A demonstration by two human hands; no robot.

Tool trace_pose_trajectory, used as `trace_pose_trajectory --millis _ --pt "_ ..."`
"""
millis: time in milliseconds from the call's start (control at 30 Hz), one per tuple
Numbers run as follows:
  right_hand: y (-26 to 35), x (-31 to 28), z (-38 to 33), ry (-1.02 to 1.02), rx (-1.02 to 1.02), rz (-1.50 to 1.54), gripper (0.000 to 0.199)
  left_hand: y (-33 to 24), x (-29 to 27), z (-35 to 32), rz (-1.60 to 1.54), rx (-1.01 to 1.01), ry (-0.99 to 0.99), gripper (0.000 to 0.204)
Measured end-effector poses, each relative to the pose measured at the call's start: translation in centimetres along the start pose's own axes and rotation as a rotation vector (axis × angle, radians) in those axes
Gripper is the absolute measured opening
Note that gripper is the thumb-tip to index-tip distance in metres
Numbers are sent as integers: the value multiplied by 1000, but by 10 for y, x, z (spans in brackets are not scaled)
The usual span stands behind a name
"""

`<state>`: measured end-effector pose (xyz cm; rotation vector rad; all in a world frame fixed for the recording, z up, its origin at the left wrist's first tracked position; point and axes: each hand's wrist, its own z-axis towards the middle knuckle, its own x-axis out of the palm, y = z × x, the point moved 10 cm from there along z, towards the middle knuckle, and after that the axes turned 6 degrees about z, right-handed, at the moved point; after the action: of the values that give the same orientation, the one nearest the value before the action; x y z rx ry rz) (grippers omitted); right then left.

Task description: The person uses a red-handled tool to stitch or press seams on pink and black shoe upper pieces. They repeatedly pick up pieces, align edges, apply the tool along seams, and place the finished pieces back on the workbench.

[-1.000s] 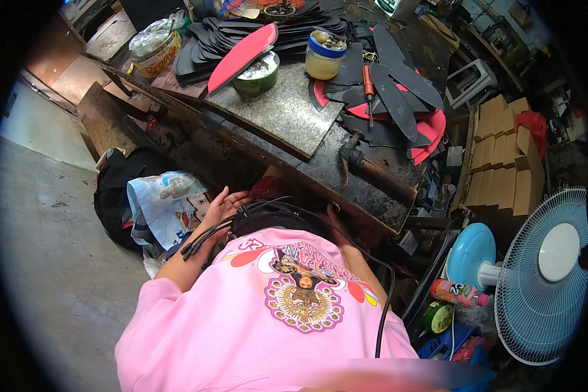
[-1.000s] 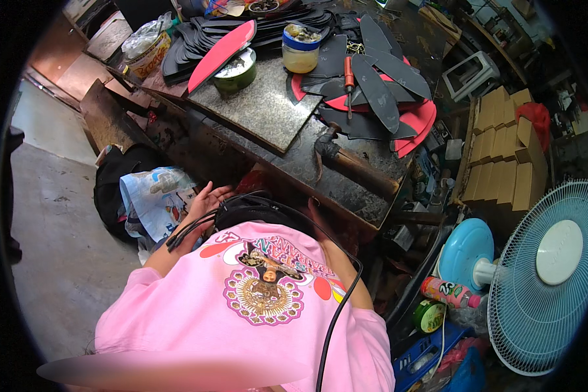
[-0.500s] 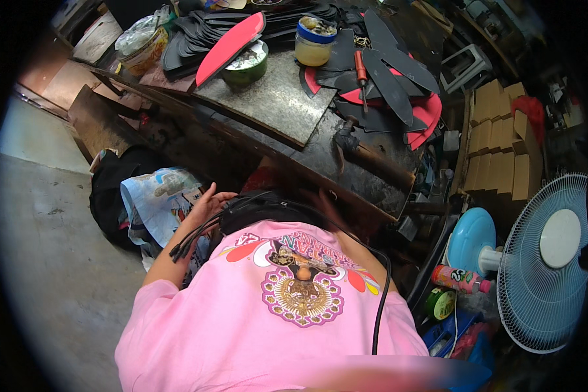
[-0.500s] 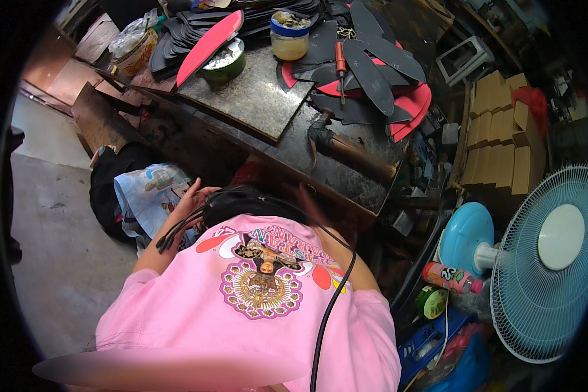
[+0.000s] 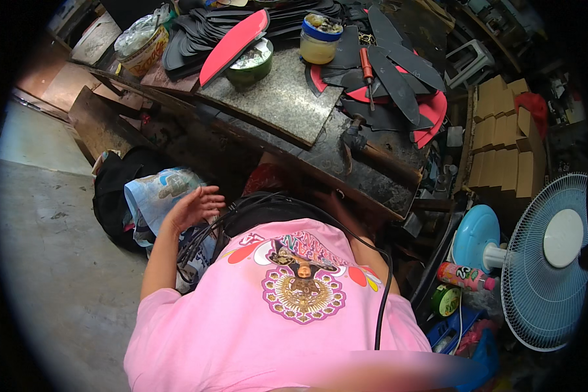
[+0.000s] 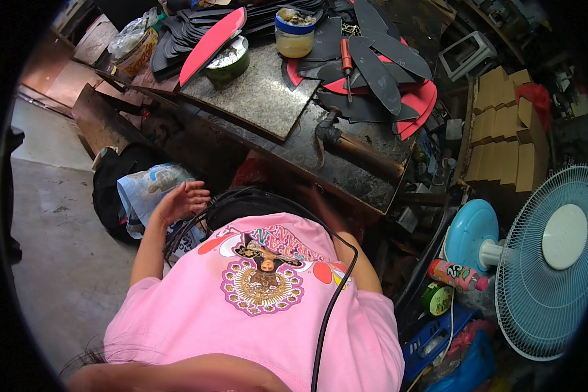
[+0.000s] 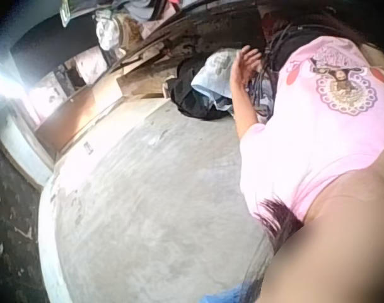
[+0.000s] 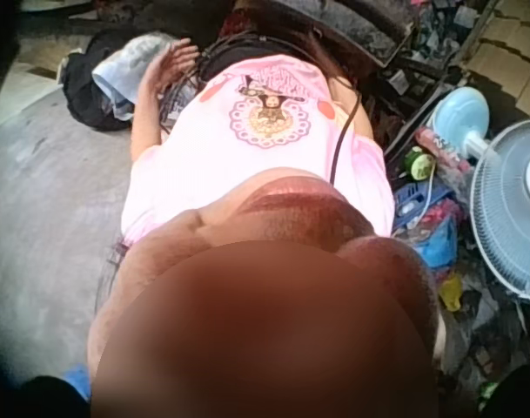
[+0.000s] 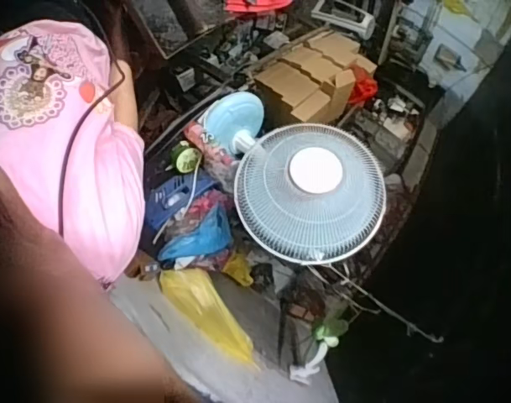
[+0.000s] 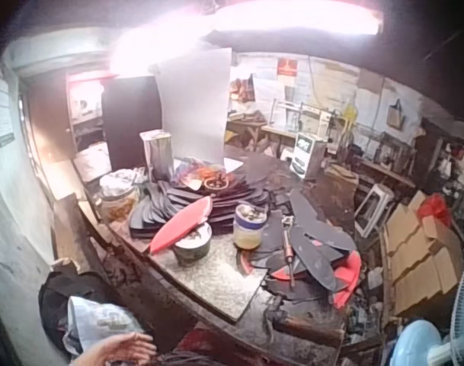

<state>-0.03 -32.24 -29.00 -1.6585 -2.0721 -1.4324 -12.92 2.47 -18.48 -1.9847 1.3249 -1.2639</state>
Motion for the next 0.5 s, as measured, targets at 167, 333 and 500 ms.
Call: trace_pose_trajectory --millis 167,333,500 --pt "44 -24 -98 -286 32 -1029 64 -110 37 -10 683 122 -77 57" --pt "146 18 -235 -382 -222 -754 32 -211 134 -4 1149 662 -150 29" --pt "241 36 -295 -856 -869 -752 32 -245 218 38 1549 1176 -143 29"
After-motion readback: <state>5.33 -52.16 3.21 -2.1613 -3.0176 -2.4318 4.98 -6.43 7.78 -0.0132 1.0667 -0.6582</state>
